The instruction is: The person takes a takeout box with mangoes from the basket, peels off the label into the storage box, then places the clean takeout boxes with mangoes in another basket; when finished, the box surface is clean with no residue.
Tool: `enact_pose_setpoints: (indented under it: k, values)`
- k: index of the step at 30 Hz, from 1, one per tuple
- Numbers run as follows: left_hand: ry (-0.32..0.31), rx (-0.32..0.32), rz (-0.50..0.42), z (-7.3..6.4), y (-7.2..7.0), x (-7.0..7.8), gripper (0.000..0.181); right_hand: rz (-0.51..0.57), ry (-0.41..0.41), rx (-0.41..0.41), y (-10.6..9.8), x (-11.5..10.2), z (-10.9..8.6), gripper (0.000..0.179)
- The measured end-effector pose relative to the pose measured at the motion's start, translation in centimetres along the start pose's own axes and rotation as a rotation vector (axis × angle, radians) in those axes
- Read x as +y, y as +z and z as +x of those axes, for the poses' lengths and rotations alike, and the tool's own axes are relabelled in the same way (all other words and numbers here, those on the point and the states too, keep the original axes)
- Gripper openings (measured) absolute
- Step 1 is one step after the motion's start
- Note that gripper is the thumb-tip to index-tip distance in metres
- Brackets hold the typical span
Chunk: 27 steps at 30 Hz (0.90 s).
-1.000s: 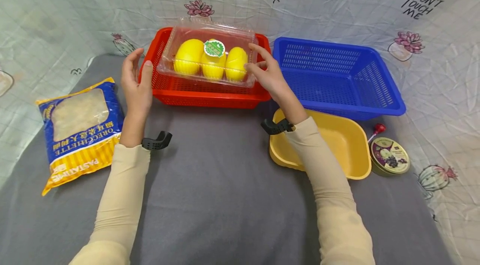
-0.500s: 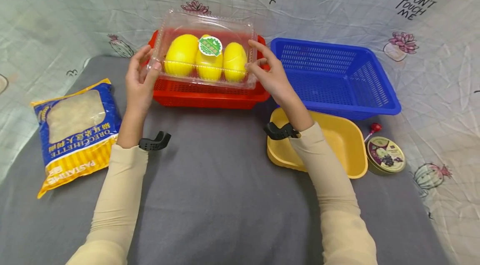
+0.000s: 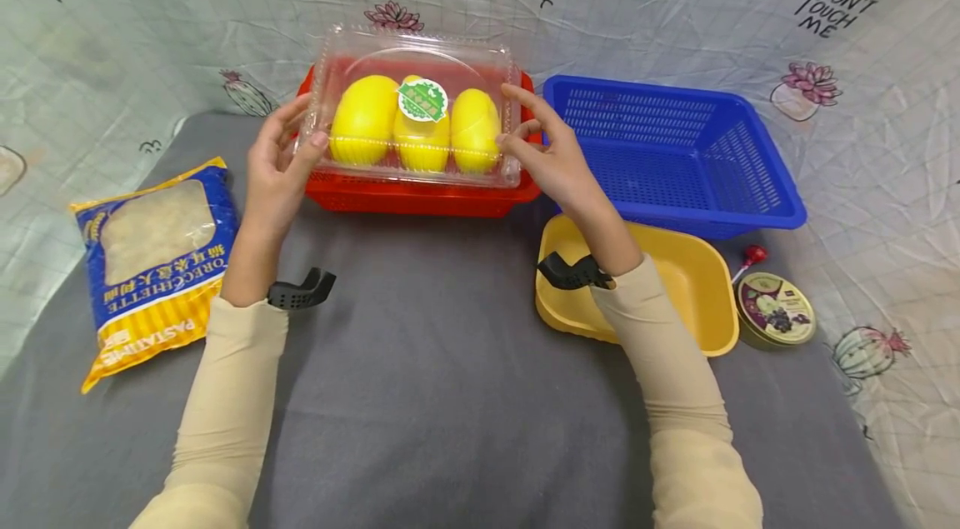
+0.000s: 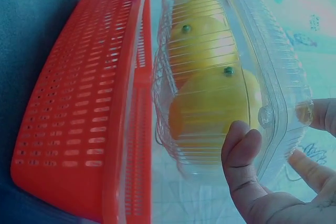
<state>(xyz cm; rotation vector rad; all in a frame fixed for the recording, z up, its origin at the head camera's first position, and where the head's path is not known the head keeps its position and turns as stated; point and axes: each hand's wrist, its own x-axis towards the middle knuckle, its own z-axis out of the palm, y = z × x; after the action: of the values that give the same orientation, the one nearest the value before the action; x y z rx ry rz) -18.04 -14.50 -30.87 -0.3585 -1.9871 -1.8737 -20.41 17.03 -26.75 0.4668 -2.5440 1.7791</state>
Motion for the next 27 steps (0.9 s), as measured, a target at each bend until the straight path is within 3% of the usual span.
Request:
enact_pose_setpoints:
  k: [10, 20, 27]
  values:
    - [0.011, -0.029, 0.065, -1.1, -0.1, 2.6, 0.052, 0.005, -0.021, -0.015, -0.7, -1.2, -1.5, 0.054]
    - [0.115, -0.025, -0.031, -2.4, -0.2, 2.9, 0.054, 0.063, -0.086, -0.014, -1.0, -1.8, -3.8, 0.055]
    - [0.102, -0.062, 0.023, -3.3, -0.6, 3.4, 0.054, 0.137, -0.112, -0.004, -1.1, -2.1, -5.6, 0.055]
